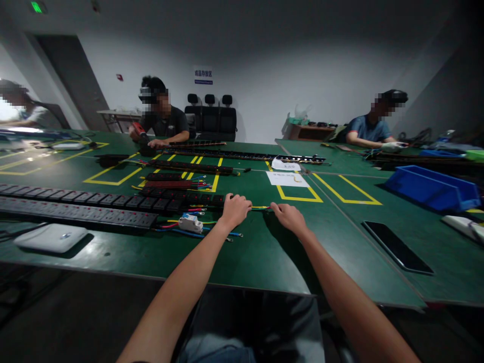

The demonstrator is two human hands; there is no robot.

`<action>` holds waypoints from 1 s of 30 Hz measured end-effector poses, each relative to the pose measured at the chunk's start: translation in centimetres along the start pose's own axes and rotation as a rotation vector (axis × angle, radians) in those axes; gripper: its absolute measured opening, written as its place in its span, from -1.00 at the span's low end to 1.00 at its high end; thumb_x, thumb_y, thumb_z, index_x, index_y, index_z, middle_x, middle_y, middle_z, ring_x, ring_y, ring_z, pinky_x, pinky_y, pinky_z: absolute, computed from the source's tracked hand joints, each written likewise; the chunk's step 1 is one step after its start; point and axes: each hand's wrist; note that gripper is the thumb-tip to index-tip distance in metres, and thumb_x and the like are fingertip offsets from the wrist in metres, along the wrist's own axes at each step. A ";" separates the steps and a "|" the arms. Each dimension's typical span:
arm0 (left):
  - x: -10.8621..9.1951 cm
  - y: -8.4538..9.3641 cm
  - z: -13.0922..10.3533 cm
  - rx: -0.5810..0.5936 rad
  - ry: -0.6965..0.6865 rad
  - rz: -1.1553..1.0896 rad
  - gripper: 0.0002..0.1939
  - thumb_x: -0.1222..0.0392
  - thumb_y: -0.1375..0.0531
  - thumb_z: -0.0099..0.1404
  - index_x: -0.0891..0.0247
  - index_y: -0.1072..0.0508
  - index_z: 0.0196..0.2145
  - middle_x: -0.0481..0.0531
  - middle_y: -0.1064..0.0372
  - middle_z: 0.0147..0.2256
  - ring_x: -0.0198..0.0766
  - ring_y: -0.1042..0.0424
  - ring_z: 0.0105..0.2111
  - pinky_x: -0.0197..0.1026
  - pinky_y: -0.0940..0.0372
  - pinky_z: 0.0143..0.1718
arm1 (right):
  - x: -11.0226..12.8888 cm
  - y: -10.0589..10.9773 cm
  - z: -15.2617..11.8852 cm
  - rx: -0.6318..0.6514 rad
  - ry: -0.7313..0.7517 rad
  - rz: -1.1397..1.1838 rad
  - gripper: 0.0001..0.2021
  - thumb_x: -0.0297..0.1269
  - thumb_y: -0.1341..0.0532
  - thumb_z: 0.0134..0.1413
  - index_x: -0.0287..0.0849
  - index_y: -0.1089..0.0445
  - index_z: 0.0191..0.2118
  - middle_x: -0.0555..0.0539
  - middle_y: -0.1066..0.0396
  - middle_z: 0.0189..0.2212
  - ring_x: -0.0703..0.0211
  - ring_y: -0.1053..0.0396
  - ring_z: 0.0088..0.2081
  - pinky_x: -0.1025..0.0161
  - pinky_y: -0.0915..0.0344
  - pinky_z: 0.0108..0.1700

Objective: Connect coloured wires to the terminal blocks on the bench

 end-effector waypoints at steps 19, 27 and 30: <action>-0.2 0.7 -0.4 -0.019 -0.024 -0.001 -0.72 0.10 -0.09 0.48 0.14 -0.61 -0.14 0.11 -0.54 -0.15 -0.08 -0.44 -0.08 0.11 -0.07 0.15 | -0.1 -0.2 0.2 -0.181 0.024 0.174 -0.72 -0.18 -0.06 0.36 -0.06 -0.49 -0.04 -0.10 -0.56 -0.19 0.08 -0.44 -0.22 0.29 -0.14 -0.26; -0.3 0.7 -0.5 -0.044 -0.033 0.002 -0.73 0.07 -0.09 0.47 0.18 -0.57 -0.13 0.12 -0.52 -0.13 -0.08 -0.43 -0.08 0.11 -0.09 0.13 | -0.1 -0.2 0.0 -0.131 0.050 0.123 -0.82 -0.24 -0.18 0.25 -0.05 -0.50 -0.12 -0.05 -0.56 -0.26 0.11 -0.45 -0.24 0.31 -0.11 -0.31; -0.2 0.7 -0.4 -0.036 -0.033 0.000 -0.74 0.16 -0.06 0.48 0.17 -0.56 -0.13 0.10 -0.53 -0.13 -0.09 -0.44 -0.08 0.10 -0.09 0.14 | 0.1 -0.1 0.0 -0.165 0.023 0.135 -0.78 -0.17 -0.13 0.31 -0.05 -0.50 -0.11 -0.08 -0.57 -0.24 0.09 -0.46 -0.22 0.30 -0.12 -0.29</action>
Point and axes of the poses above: each hand's wrist, its own z-axis towards the middle knuckle, its own y-axis out of the back of the hand, x = y × z
